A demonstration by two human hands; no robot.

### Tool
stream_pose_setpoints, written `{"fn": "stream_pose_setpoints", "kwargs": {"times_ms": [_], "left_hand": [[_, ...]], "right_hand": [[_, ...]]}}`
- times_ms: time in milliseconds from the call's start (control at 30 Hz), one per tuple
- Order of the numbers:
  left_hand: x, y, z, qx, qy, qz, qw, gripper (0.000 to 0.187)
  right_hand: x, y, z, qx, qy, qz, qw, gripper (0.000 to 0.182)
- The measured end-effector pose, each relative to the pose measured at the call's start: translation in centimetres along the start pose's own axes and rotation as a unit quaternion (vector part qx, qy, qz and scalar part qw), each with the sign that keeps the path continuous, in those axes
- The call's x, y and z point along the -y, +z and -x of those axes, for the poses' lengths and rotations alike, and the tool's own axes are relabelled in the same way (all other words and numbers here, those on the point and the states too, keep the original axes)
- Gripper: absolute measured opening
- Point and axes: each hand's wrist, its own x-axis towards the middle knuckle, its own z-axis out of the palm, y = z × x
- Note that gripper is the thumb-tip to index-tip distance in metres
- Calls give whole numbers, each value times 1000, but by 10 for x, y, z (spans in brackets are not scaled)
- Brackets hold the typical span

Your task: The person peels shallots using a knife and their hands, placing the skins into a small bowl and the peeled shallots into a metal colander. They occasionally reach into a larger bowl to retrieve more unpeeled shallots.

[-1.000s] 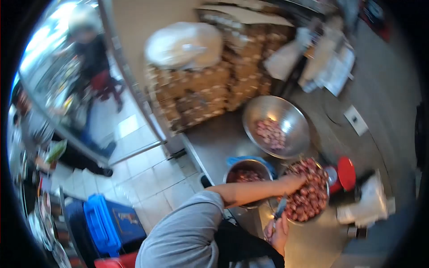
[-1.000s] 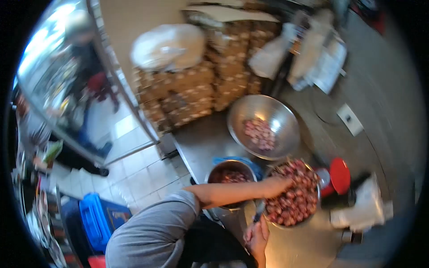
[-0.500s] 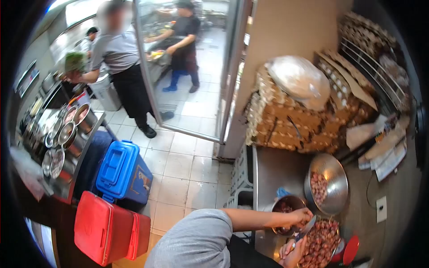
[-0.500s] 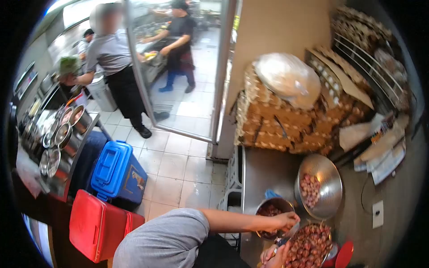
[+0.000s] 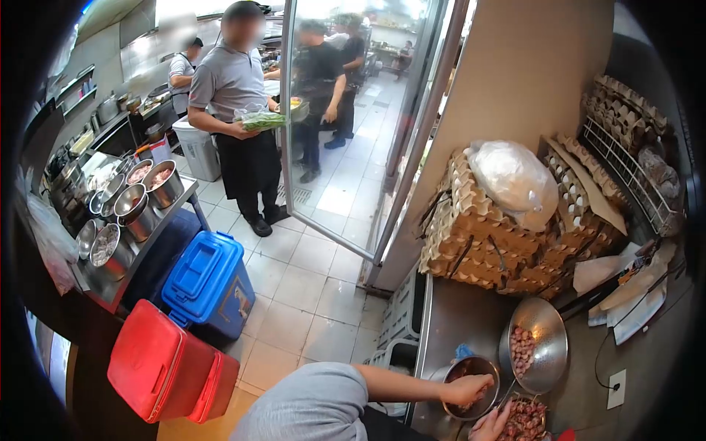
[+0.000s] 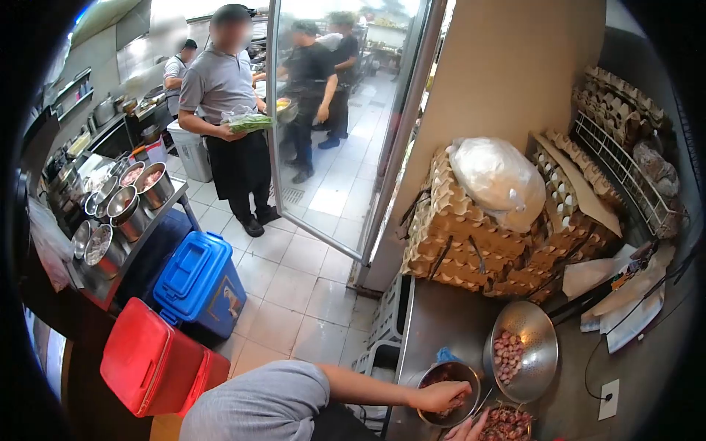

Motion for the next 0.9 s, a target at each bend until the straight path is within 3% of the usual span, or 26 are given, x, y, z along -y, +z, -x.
{"fn": "stream_pose_setpoints", "kwargs": {"times_ms": [67, 100, 167, 300, 400, 467, 533, 567, 667, 700, 800, 833, 900], "left_hand": [[6, 0, 1, -34, -6, 33, 999, 21], [10, 2, 0, -59, -1, 31, 998, 21], [15, 3, 0, -81, 5, 26, 996, 20], [6, -2, 3, -73, -4, 35, 997, 17], [-1, -15, 5, -74, -45, 83, 993, 17], [-18, -25, 2, -71, -53, 74, 993, 24], [-12, -32, 0, -41, -91, 196, 975, 30], [-8, -40, 1, -96, -40, 116, 988, 37], [-24, -80, 12, -69, -131, 286, 947, 39], [-20, -92, 14, -91, -127, 207, 966, 36], [-14, -130, 28, -31, -150, 267, 951, 34], [-13, -139, 32, -11, -173, 344, 923, 30], [-13, -162, 39, 4, -185, 365, 912, 28]], "right_hand": [[-29, -3, 1, -39, -85, 161, 983, 47], [-38, -5, 3, -3, 36, 106, 994, 49], [-54, -7, 7, -3, 50, 98, 994, 50], [-23, 4, 14, -16, 105, 42, 993, 51], [-27, 10, 16, -51, 116, 10, 992, 50], [10, 25, 13, -83, 47, 16, 995, 50], [8, 34, 9, -55, 85, -100, 990, 49], [3, 42, 3, -60, 75, -176, 980, 45], [49, 81, -4, -129, 110, -43, 985, 39], [60, 92, -9, -137, 116, -69, 981, 37], [85, 129, -16, -114, 146, -140, 973, 32], [80, 140, -20, -112, 24, 31, 993, 33], [71, 155, -31, -112, 89, -29, 989, 34]]}}
